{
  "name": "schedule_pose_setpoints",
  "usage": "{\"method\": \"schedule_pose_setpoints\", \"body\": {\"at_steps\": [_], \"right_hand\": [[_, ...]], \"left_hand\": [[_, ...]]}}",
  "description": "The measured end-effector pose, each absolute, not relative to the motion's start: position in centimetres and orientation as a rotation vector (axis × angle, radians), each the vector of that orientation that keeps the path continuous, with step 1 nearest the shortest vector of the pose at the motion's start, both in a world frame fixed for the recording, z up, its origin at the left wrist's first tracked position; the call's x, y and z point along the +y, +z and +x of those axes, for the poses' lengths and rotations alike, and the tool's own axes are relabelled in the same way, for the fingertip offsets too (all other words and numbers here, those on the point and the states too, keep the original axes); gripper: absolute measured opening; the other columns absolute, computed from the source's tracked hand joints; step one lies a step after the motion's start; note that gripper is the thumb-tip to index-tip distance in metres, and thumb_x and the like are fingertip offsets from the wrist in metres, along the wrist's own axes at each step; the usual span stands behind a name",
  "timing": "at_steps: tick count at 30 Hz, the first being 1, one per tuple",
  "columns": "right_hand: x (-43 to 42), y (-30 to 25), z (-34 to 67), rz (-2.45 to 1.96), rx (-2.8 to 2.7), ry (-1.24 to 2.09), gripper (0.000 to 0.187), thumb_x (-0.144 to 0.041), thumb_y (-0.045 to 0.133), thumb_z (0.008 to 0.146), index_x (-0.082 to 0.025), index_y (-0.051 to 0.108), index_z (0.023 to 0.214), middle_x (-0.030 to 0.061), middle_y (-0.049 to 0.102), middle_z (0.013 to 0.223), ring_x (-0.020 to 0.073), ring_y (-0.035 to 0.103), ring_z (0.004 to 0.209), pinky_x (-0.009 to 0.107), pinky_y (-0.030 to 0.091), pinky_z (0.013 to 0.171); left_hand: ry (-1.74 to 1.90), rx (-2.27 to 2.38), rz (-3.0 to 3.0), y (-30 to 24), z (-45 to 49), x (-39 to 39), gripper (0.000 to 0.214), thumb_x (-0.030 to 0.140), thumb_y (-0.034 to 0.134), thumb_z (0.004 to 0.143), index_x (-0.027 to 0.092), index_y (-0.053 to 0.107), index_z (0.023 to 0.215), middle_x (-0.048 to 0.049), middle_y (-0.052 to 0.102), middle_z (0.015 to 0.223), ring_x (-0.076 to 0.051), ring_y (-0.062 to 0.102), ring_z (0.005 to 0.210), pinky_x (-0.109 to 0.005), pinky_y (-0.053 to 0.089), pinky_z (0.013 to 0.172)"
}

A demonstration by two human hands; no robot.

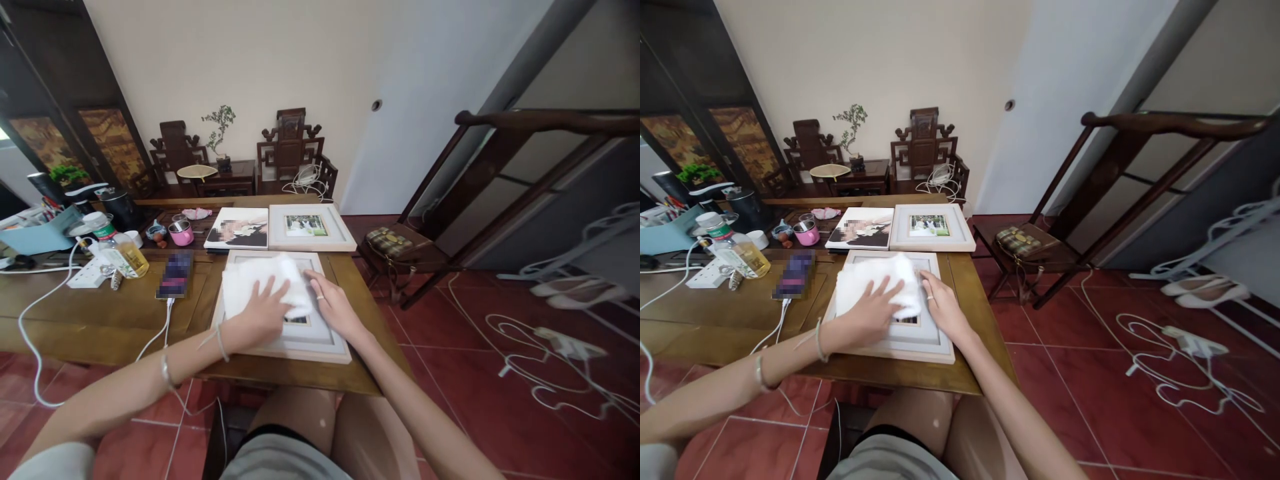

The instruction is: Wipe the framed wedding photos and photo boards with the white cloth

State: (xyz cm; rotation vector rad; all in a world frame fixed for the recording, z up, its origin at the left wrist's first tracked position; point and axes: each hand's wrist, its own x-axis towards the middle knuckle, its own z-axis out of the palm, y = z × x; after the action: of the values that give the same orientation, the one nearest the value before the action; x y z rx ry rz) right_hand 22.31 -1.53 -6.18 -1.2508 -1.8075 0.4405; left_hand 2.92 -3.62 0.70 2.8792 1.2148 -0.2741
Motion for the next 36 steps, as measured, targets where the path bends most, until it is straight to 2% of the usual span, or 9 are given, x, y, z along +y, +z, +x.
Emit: {"method": "schedule_pose_setpoints", "body": {"at_steps": [5, 11, 20, 23, 27, 31, 36], "right_hand": [[-1.4, -6.5, 22.4, -1.252, -1.781, 0.426, 0.046, -0.042, 0.03, 0.097, -0.017, 0.052, 0.129, 0.0142, 0.06, 0.129, 0.0259, 0.056, 0.119, 0.044, 0.042, 0.103], [-1.2, -6.8, 22.4, -1.266, -1.763, 0.434, 0.045, -0.042, 0.032, 0.097, -0.019, 0.054, 0.128, 0.0128, 0.056, 0.134, 0.0261, 0.05, 0.126, 0.048, 0.038, 0.107], [-0.9, -6.9, 22.8, -1.237, -1.825, 0.402, 0.034, -0.028, 0.042, 0.093, -0.023, 0.06, 0.121, 0.0098, 0.061, 0.129, 0.0255, 0.052, 0.125, 0.049, 0.038, 0.107], [-0.7, -7.2, 22.9, -1.251, -1.845, 0.394, 0.035, -0.023, 0.044, 0.09, -0.02, 0.059, 0.122, 0.0118, 0.059, 0.13, 0.0256, 0.05, 0.126, 0.049, 0.037, 0.108], [-0.8, -7.2, 22.7, -1.249, -1.856, 0.4, 0.038, -0.015, 0.044, 0.087, -0.019, 0.059, 0.122, 0.0118, 0.059, 0.13, 0.0257, 0.049, 0.127, 0.049, 0.037, 0.108], [-1.0, -6.7, 22.4, -1.194, -1.907, 0.428, 0.038, -0.012, 0.042, 0.087, -0.022, 0.063, 0.118, 0.0098, 0.064, 0.124, 0.0251, 0.055, 0.121, 0.048, 0.042, 0.105], [-1.1, -6.4, 22.4, -1.172, -1.956, 0.402, 0.035, -0.016, 0.043, 0.089, -0.02, 0.063, 0.117, 0.0114, 0.063, 0.125, 0.025, 0.054, 0.122, 0.048, 0.041, 0.106]], "left_hand": [[-0.244, 1.178, 2.859, -0.5, 4.9, 0.1, 0.062, 0.004, 0.047, 0.078, 0.023, 0.045, 0.137, -0.0128, 0.01, 0.158, -0.044, 0.002, 0.142, -0.073, 0.015, 0.103], [-0.25, 1.063, 2.829, -0.8, 5.0, -2.9, 0.057, 0.004, 0.047, 0.078, 0.027, 0.053, 0.13, -0.0117, 0.009, 0.158, -0.047, 0.001, 0.141, -0.076, 0.013, 0.101], [-0.334, 0.943, 2.964, 1.8, 1.0, -6.9, 0.05, 0.004, 0.049, 0.078, 0.026, 0.061, 0.121, -0.0112, 0.025, 0.154, -0.044, 0.018, 0.14, -0.07, 0.029, 0.102], [-0.398, 1.051, 2.932, 3.1, -1.1, -6.8, 0.049, 0.001, 0.05, 0.076, 0.027, 0.065, 0.116, -0.0094, 0.03, 0.152, -0.044, 0.02, 0.139, -0.071, 0.028, 0.101], [-0.48, 1.283, 2.884, 4.1, -3.6, -6.9, 0.042, 0.0, 0.053, 0.073, 0.021, 0.07, 0.105, -0.0121, 0.035, 0.15, -0.045, 0.023, 0.138, -0.073, 0.025, 0.1], [-0.401, 1.382, 2.934, 2.5, -4.5, -4.9, 0.047, 0.001, 0.052, 0.073, 0.022, 0.067, 0.112, -0.0119, 0.03, 0.152, -0.043, 0.021, 0.14, -0.072, 0.023, 0.103], [-0.068, 1.587, 2.987, 0.0, -3.7, 0.7, 0.053, 0.004, 0.044, 0.079, 0.02, 0.055, 0.128, -0.0135, 0.024, 0.155, -0.038, 0.015, 0.143, -0.065, 0.019, 0.108]]}}
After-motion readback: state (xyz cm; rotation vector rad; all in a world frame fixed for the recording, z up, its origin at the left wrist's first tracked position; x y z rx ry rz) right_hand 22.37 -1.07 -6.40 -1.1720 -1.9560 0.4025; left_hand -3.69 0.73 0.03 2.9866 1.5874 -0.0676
